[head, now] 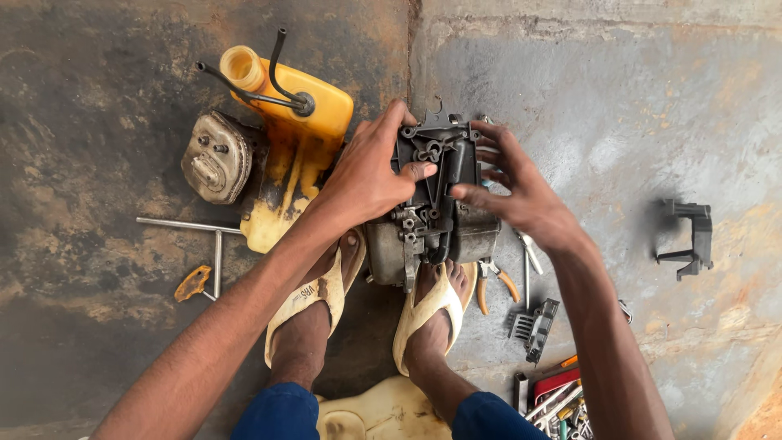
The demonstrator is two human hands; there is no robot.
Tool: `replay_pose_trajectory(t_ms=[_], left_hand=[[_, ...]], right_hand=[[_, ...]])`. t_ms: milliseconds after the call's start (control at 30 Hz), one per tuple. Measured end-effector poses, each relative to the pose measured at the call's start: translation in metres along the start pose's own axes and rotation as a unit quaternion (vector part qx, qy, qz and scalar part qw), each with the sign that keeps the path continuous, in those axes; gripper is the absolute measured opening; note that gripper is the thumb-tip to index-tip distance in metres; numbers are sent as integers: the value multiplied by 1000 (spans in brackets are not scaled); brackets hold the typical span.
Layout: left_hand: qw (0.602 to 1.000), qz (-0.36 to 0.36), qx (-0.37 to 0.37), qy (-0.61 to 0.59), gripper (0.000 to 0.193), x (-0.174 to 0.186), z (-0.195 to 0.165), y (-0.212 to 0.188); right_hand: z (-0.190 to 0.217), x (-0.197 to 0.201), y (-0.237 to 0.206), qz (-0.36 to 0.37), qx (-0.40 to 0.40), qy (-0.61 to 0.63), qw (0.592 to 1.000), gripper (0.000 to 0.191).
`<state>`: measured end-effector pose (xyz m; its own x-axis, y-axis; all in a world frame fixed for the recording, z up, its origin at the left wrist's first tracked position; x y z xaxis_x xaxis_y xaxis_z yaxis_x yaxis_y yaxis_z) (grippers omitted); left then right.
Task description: The person kneels on the floor working on a small engine with an attached yellow fuel tank. They unscrew and remove the cylinder head cover by hand, use pliers and a screwdriver on engine parts, reposition the engine, and handle small components from the surrounding parts laid on the ground.
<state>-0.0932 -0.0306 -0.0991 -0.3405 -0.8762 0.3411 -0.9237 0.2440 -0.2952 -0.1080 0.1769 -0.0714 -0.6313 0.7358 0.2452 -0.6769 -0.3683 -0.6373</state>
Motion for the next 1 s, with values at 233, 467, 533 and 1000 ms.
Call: replay_pose_trajectory(t_ms=[233,467,533,1000], left_hand=[[998,-61,-29,16,57,9,-13,-8],[991,-95,-62,68,54,15,-27,-1],[995,-76,-39,59,53,15,-28,1],[998,-64,17,1,56,20,-29,-6]], right_hand=[[13,-6,12,-65,-119,-13,991,88],[26,-8,15,-51,-199,-88,975,91],[26,-7,17,-57,-196,-110,973,90],[22,-14,13,-81,-41,-115,989,82]])
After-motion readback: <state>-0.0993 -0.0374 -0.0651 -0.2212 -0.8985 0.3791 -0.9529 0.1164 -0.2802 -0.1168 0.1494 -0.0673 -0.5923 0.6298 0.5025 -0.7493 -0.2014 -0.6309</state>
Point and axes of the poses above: each hand's wrist, its own y-axis towards the middle knuckle, its own x-axis out of the back of the hand, z = x × y, the point moved 4 cm from there along y, towards the middle knuckle, and after that the axes turned 8 degrees about -x, right-handed, at the moved point
